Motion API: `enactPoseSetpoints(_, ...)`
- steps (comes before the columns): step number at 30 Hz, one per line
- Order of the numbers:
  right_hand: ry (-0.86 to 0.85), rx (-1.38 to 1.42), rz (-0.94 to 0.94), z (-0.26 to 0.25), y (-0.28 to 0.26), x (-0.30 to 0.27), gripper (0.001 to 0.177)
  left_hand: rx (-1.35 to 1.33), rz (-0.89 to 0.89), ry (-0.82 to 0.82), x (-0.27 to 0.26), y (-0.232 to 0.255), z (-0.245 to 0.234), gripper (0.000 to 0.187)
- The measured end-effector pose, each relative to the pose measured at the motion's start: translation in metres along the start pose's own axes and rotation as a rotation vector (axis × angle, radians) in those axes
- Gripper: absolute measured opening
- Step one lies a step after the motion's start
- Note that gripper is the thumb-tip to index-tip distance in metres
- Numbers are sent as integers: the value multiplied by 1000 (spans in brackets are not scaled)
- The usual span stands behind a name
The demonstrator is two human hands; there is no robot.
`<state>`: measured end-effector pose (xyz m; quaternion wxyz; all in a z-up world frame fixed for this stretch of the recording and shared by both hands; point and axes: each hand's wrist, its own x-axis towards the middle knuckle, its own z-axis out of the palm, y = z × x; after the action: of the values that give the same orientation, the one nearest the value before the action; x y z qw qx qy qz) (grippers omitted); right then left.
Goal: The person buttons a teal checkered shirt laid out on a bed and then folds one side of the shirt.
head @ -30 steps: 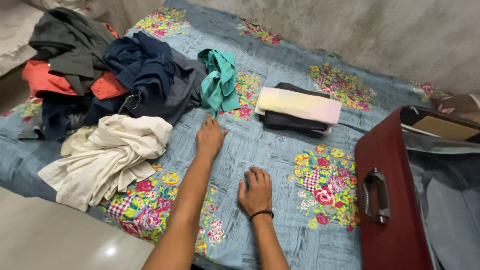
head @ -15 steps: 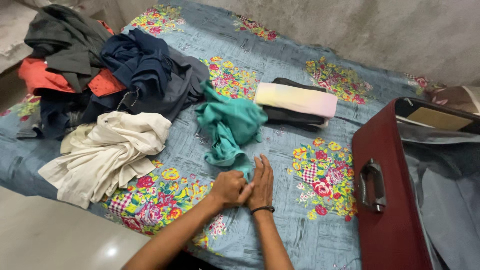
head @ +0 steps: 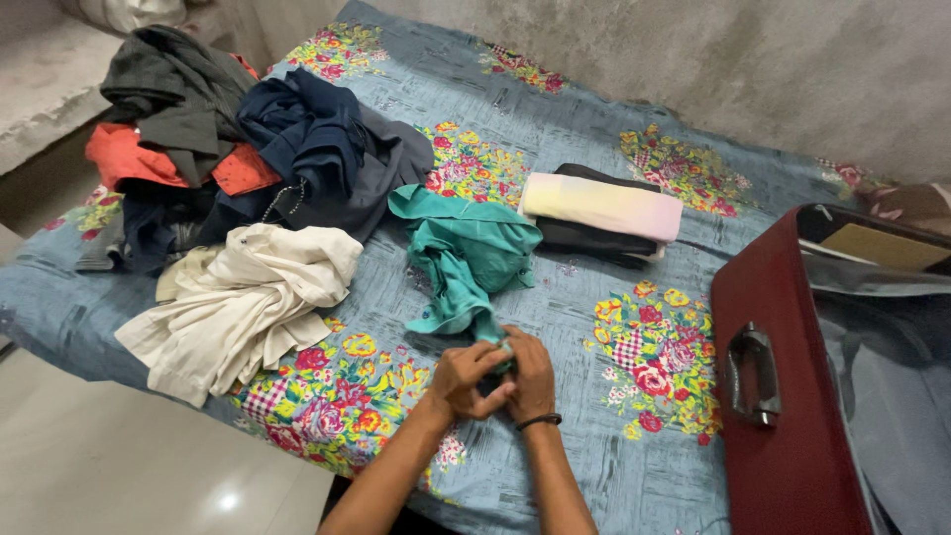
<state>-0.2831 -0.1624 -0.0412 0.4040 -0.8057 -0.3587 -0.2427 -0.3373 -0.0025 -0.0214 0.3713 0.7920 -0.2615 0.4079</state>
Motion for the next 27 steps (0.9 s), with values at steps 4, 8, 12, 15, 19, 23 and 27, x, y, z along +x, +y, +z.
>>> enactPoseSetpoints(4, 230, 114, 201, 8, 3, -10, 18, 192, -102, 147, 7, 4, 7, 47)
enactPoseSetpoints(8, 442, 401, 307, 7, 14, -22, 13, 461, -224, 198, 11, 9, 9, 57)
enactPoseSetpoints(12, 656, 578, 339, 6, 19, -51, 12, 558, -179, 168, 21, 12, 4, 67)
enactPoseSetpoints(15, 774, 620, 427, 1, 21, -69, 13, 516, -205, 99, 17, 8, 5, 69)
enactPoseSetpoints(19, 1024, 823, 557, -6, 26, -59, 37, 372, -77, 63, 5, 0, 10, 62)
enactPoseSetpoints(23, 991, 981, 568, -12, 23, -56, 53, 258, 46, -36, 0, -1, 9, 56)
enactPoseSetpoints(27, 879, 649, 534, -4, 19, -65, 60, 121, 53, -133, 9, 6, 6, 58)
